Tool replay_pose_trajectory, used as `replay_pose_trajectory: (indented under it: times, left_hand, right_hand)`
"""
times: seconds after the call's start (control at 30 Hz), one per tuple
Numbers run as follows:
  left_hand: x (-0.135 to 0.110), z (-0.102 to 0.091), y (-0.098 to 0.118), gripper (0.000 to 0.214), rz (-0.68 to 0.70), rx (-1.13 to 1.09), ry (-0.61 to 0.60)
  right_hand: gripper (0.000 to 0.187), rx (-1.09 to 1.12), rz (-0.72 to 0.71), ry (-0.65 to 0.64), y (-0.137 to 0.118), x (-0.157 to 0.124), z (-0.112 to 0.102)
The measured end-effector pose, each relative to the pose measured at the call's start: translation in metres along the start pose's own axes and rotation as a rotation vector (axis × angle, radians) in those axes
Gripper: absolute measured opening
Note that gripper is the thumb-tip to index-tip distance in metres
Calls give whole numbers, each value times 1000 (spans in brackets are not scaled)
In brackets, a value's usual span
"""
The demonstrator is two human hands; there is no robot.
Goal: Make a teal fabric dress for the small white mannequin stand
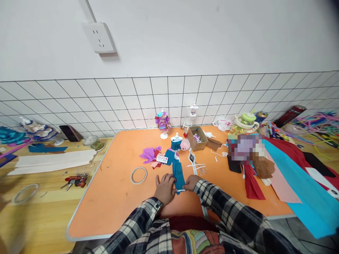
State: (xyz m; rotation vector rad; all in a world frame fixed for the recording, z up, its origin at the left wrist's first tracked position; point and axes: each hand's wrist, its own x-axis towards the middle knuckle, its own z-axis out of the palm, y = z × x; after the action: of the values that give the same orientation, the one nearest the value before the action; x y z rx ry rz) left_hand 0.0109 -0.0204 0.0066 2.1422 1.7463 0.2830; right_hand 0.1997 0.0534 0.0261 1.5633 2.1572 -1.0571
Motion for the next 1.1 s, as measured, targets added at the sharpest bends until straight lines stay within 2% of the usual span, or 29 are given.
replay_pose_trajectory:
  times: [0.3, 0.57, 0.77, 0.9, 1.1]
  left_hand:
    - [1, 1, 0, 29, -16, 0, -19]
    - [-1, 0, 0, 30, -24, -1, -26]
    - [-1, 1, 0, 29, -28, -33, -16]
    - [-2, 4, 0, 33, -34, -75, 3]
    - [-7, 9, -3, 36, -65, -200, 67]
  right_hand:
    - [20, 64, 18, -19, 2, 3, 6]
    - [14, -58, 67, 38, -8, 3, 10]
    - [26, -145, 89, 24, -2, 6, 3]
    - [22, -116, 89, 124, 8, 2, 3]
    - [30, 24, 47, 269, 2, -5, 29]
